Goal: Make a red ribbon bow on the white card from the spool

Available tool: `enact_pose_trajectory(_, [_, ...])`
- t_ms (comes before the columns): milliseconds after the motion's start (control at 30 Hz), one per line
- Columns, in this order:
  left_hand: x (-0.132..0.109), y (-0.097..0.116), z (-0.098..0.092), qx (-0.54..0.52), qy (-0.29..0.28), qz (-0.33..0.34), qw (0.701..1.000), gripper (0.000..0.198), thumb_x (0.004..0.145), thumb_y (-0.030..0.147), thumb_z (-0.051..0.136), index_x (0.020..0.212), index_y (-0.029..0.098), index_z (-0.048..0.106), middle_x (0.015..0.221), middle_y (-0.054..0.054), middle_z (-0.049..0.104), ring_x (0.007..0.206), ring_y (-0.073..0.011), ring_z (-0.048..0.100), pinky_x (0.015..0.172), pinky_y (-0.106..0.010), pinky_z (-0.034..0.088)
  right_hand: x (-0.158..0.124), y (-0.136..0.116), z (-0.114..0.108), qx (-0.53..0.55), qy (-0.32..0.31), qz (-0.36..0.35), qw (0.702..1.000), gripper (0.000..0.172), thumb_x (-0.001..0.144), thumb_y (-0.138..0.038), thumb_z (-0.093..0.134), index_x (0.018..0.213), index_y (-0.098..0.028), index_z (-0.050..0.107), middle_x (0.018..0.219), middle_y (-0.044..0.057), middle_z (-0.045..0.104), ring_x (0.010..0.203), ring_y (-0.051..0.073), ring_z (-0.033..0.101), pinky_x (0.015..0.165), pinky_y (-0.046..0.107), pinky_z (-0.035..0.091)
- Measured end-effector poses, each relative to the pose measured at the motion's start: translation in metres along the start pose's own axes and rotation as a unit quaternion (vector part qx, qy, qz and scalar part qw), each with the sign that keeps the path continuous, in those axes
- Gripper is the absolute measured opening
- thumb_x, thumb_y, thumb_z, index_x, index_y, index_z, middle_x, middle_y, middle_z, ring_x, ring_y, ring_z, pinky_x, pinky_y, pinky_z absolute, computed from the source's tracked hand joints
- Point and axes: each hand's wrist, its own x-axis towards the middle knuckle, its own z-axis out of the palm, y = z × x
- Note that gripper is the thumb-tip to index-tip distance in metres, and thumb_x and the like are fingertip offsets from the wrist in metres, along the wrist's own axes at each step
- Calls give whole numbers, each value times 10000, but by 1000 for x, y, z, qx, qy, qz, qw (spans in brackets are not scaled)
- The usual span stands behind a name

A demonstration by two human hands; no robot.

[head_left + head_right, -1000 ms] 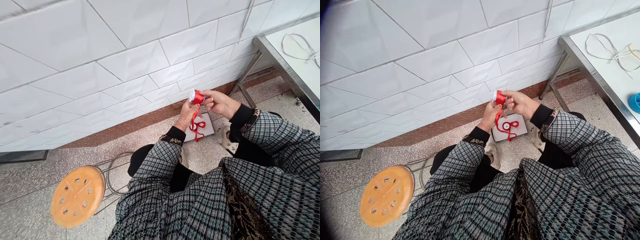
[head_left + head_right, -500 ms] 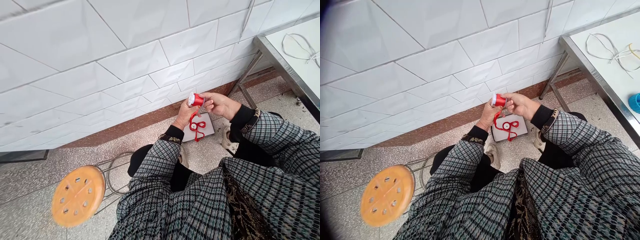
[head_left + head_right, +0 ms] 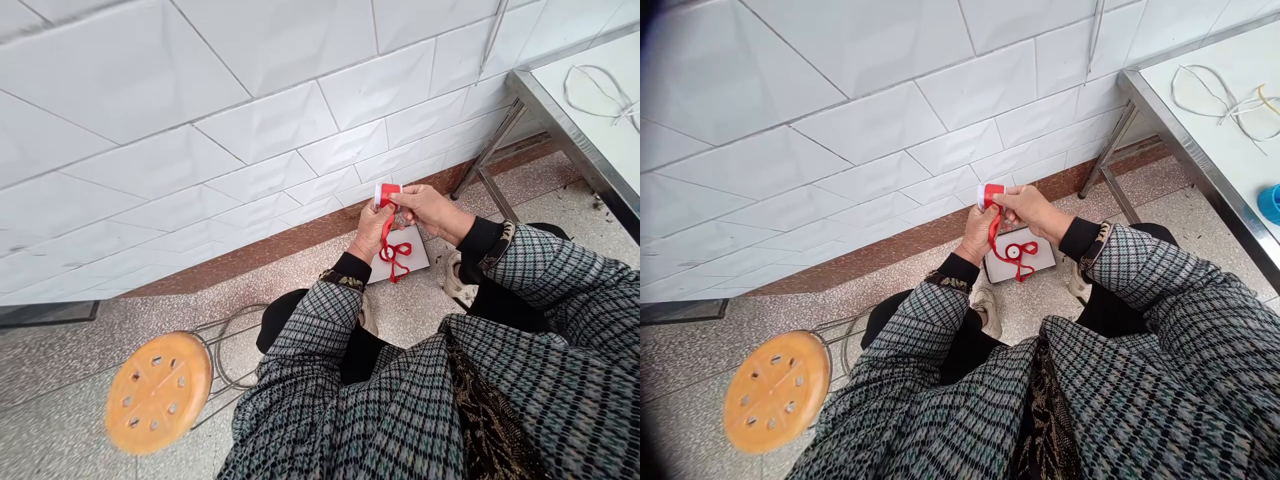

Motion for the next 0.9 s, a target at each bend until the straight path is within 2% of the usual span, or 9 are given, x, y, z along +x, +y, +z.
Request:
enact_pose_trajectory(67, [-2, 1, 3, 11, -6, -3, 1000, 595, 634, 528, 974, 997, 153, 688, 812, -33, 740, 649, -134, 690, 562, -249, 599, 0, -2, 1, -13, 40, -16, 999, 388, 1027, -128, 688, 656, -159, 578, 442, -61, 440, 372, 44, 346, 353, 145, 255])
enact_pose_trajectory(167, [-3, 4, 5, 32, -6, -2, 999, 557, 692, 421, 953, 1123, 164, 712, 868, -24, 753, 620, -97, 646, 572, -240, 593, 3, -7, -2, 36, 49, 4, 998, 326, 1038, -82, 627, 717, -140, 609, 484, -67, 452, 369, 29, 307, 350, 140, 229])
enact_pose_trajectory(300, [-2, 5, 2, 32, 1, 0, 999, 784, 742, 340, 928, 1452, 258, 606, 984, -32, 766, 709, -130, 691, 654, -299, 636, 6, -12, -5, 120, 40, 61, 990, 233, 1060, -60, 562, 847, -127, 630, 565, -66, 508, 362, 3, 299, 339, 96, 243])
enact_pose_trajectory(367, [-1, 5, 0, 31, -8, 2, 999, 869, 734, 342, 937, 1516, 298, 559, 1050, -42, 770, 765, -147, 715, 674, -302, 643, 5, -13, -5, 148, 44, 97, 983, 252, 1080, -68, 530, 847, -138, 594, 577, -60, 526, 351, -4, 303, 324, 79, 236])
enact_pose_trajectory(500, [-1, 3, -1, 17, -33, 4, 999, 900, 702, 380, 958, 1514, 327, 574, 1153, -50, 770, 714, -112, 690, 627, -263, 629, 2, -16, -3, 190, 30, 144, 971, 288, 1122, -93, 457, 858, -152, 555, 551, -71, 513, 326, -7, 310, 306, 63, 247])
enact_pose_trajectory(667, [-2, 2, 2, 9, -21, -14, 1000, 888, 701, 405, 959, 1500, 324, 580, 1025, -17, 771, 599, -89, 632, 586, -274, 617, 6, -15, -5, 199, 24, 137, 970, 265, 1107, -72, 461, 875, -167, 549, 540, -77, 513, 317, 1, 312, 290, 70, 248])
enact_pose_trajectory(900, [-2, 3, 3, 27, 6, -1, 1000, 678, 648, 374, 983, 1228, 229, 662, 1017, -19, 758, 694, -100, 670, 577, -235, 596, 8, -20, -8, 154, 0, 168, 974, 261, 1102, -86, 480, 875, -166, 579, 542, -69, 492, 321, 7, 267, 287, 87, 210])
